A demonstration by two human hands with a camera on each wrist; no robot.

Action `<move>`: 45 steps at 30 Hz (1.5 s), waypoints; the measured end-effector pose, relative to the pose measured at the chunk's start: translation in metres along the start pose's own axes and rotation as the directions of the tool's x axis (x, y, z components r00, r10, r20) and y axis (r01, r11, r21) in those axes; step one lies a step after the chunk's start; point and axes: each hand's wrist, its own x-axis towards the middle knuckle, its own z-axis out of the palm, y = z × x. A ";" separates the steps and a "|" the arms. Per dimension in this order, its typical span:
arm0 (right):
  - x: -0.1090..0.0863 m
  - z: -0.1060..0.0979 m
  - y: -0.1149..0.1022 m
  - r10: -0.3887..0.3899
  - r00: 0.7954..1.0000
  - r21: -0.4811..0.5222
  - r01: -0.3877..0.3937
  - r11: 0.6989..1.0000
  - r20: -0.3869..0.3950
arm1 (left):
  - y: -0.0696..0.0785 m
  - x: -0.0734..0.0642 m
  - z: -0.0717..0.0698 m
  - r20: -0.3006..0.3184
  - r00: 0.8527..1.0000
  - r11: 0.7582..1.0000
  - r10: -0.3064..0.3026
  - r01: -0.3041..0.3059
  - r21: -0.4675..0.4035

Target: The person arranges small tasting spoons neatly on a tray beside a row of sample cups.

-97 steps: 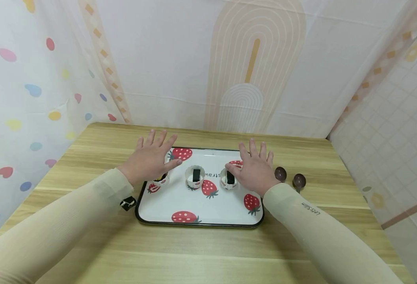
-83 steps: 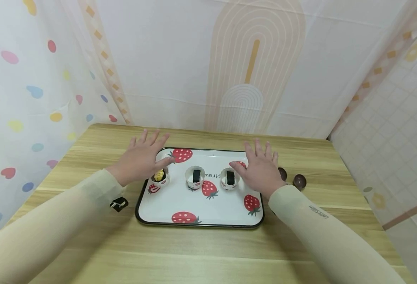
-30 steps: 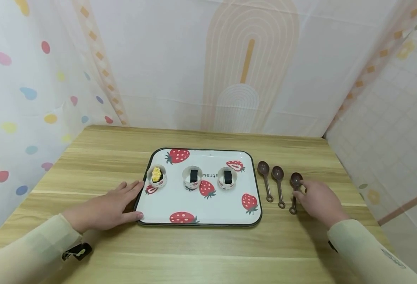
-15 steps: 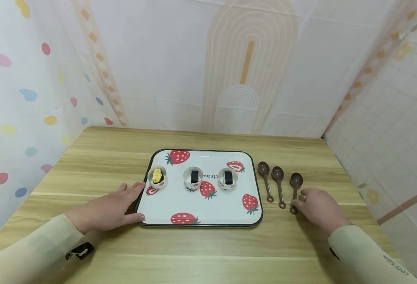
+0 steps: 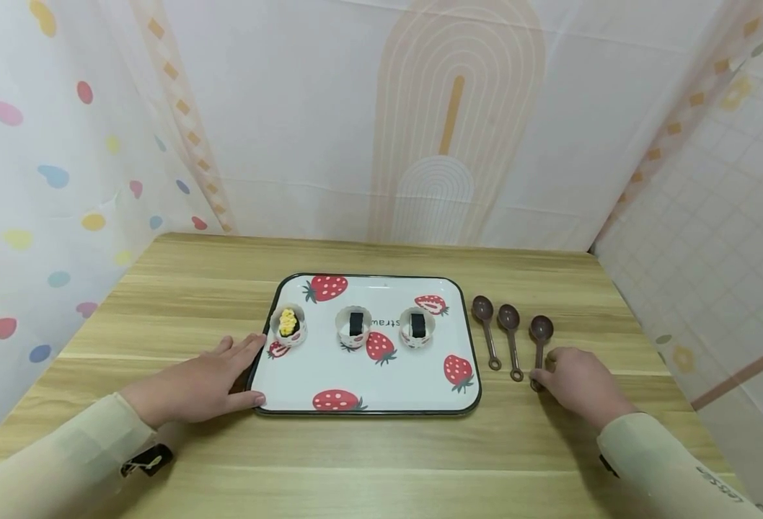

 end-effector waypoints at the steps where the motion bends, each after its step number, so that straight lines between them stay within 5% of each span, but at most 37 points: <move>1: 0.000 0.000 0.000 0.003 1.000 0.002 -0.003 1.000 0.002 | 0.000 0.000 0.000 0.000 1.000 1.000 0.000 0.000 0.001; 32: 0.000 0.000 -0.004 0.085 0.996 0.113 -0.088 0.990 0.031 | -0.001 0.000 0.001 -0.001 1.000 1.000 0.007 -0.007 0.017; 45: -0.002 0.005 -0.005 0.138 0.983 0.364 -0.173 0.915 0.119 | 0.001 0.000 0.000 0.003 1.000 1.000 0.001 -0.001 0.009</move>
